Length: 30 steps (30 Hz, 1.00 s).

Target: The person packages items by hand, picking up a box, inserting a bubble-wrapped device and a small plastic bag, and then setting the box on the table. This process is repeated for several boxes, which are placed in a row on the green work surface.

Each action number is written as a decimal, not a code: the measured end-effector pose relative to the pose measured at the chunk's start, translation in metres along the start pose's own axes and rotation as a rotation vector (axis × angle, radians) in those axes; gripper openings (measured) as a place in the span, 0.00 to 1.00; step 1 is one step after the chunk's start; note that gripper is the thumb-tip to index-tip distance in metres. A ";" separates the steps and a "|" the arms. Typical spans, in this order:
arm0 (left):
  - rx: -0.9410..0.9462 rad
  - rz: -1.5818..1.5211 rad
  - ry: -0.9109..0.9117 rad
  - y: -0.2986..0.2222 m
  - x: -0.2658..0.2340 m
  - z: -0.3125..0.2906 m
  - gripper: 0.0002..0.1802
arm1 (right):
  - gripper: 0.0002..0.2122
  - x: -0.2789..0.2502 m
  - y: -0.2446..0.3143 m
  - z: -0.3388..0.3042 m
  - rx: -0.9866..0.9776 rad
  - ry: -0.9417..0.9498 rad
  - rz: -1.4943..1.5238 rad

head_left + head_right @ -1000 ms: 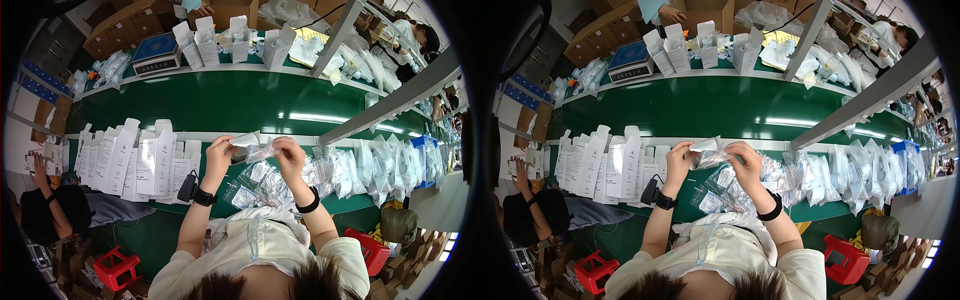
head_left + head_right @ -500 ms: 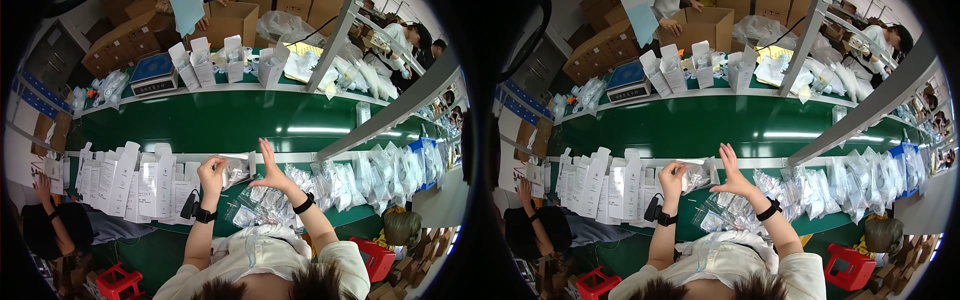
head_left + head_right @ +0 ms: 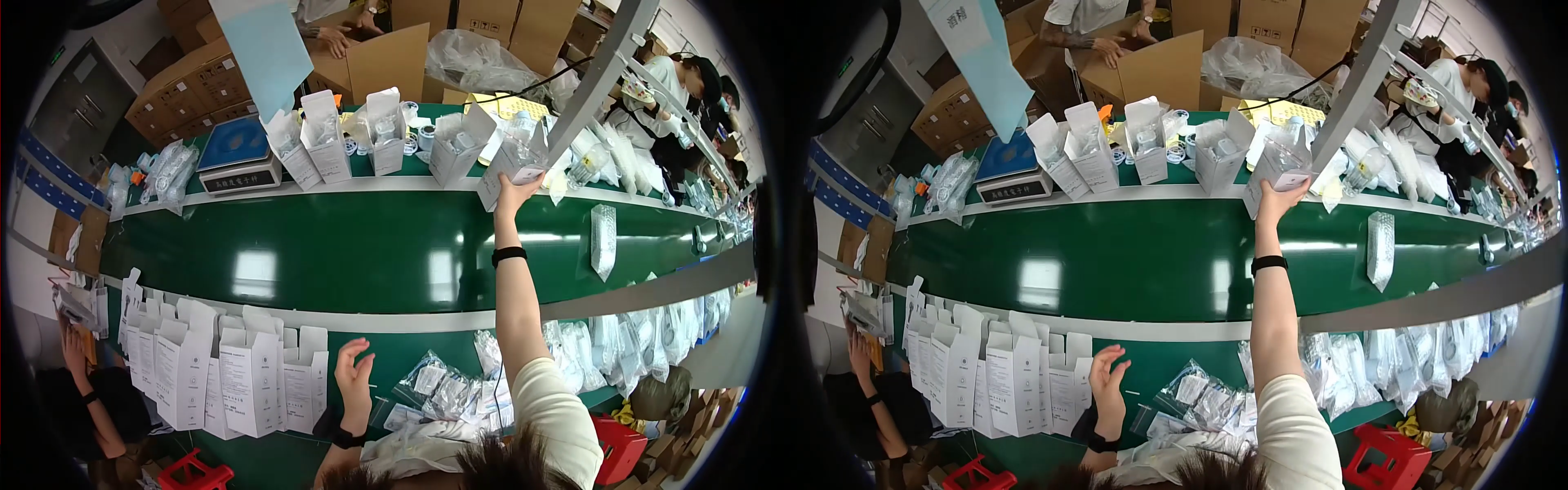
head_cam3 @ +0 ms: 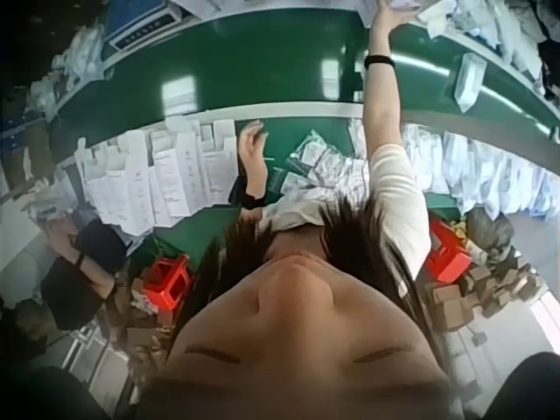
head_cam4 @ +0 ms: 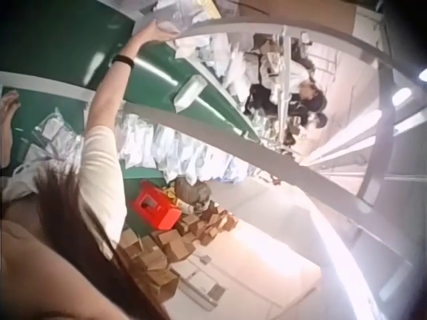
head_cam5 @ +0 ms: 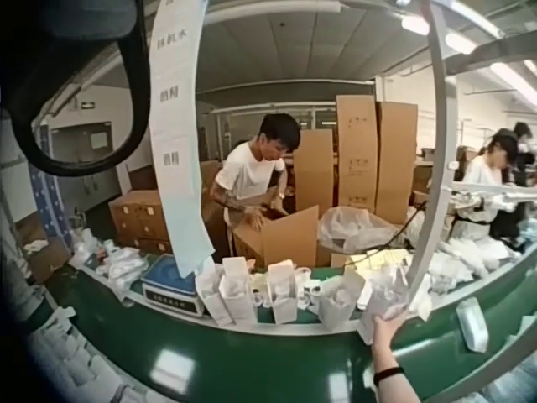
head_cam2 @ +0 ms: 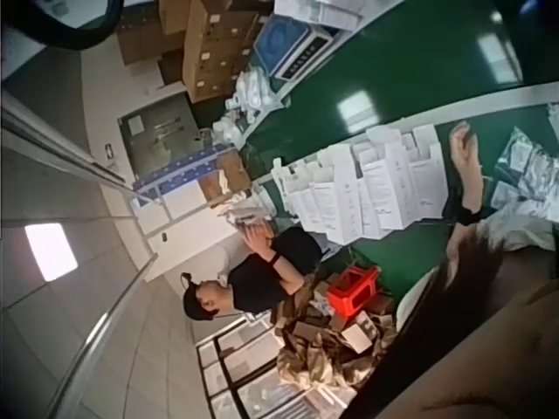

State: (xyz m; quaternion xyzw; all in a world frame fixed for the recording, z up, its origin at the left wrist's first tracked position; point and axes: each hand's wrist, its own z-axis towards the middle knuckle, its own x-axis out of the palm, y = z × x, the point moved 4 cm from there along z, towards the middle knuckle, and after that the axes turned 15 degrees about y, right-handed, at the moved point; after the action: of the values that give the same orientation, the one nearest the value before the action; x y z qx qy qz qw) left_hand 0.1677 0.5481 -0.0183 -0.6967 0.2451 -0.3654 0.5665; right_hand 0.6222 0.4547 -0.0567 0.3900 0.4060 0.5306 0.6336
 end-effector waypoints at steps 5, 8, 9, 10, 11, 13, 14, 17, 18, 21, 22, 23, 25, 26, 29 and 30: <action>-0.100 0.102 -0.077 0.027 -0.010 -0.012 0.10 | 0.46 0.045 -0.021 0.023 -0.022 -0.003 -0.008; -0.069 0.255 -0.142 0.013 -0.005 -0.023 0.11 | 0.49 0.062 -0.026 0.027 -0.068 0.113 -0.104; -0.018 0.383 -0.153 -0.001 -0.004 -0.022 0.11 | 0.49 0.063 -0.027 0.025 -0.057 0.142 -0.098; 0.031 0.511 -0.160 -0.015 -0.004 -0.024 0.12 | 0.50 0.063 -0.024 0.022 -0.091 0.164 -0.137; 0.022 0.508 -0.171 -0.027 -0.004 -0.026 0.12 | 0.50 0.060 -0.022 0.023 -0.134 0.172 -0.184; 0.142 1.099 -0.365 -0.073 -0.009 -0.039 0.15 | 0.50 0.049 -0.020 0.017 -0.131 0.155 -0.195; 0.172 1.251 -0.451 -0.087 -0.016 -0.048 0.16 | 0.49 0.043 -0.017 0.010 -0.129 0.128 -0.202; 0.186 1.521 -0.619 -0.132 -0.035 -0.059 0.26 | 0.47 0.025 0.007 -0.014 -0.113 0.135 -0.123; 0.186 1.516 -0.612 -0.140 -0.041 -0.059 0.26 | 0.46 0.019 0.019 -0.030 -0.092 0.166 -0.043; 0.045 1.657 -0.682 -0.151 -0.059 -0.061 0.36 | 0.41 0.008 0.054 -0.088 0.002 0.316 0.143; -0.113 1.692 -0.589 -0.140 -0.072 -0.059 0.35 | 0.38 0.006 0.069 -0.112 0.022 0.413 0.174; -0.269 1.723 -0.491 -0.126 -0.087 -0.059 0.35 | 0.35 0.004 0.087 -0.140 0.042 0.509 0.204; -0.407 1.770 -0.397 -0.125 -0.107 -0.068 0.35 | 0.28 0.013 0.136 -0.203 0.107 0.750 0.292; -0.364 1.692 -0.357 -0.114 -0.112 -0.067 0.35 | 0.26 0.006 0.139 -0.224 0.152 0.862 0.360; -0.279 1.552 -0.263 -0.102 -0.101 -0.070 0.35 | 0.28 -0.007 0.168 -0.293 0.353 1.216 0.504; -0.167 1.546 -0.205 -0.108 -0.075 -0.071 0.35 | 0.33 -0.015 0.180 -0.310 0.431 1.275 0.608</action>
State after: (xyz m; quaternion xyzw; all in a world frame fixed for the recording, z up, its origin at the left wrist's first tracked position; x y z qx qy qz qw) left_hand 0.0576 0.5874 0.0758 -0.3987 0.6338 0.2184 0.6258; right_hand 0.2688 0.4838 -0.0024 0.2171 0.6644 0.7151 0.0091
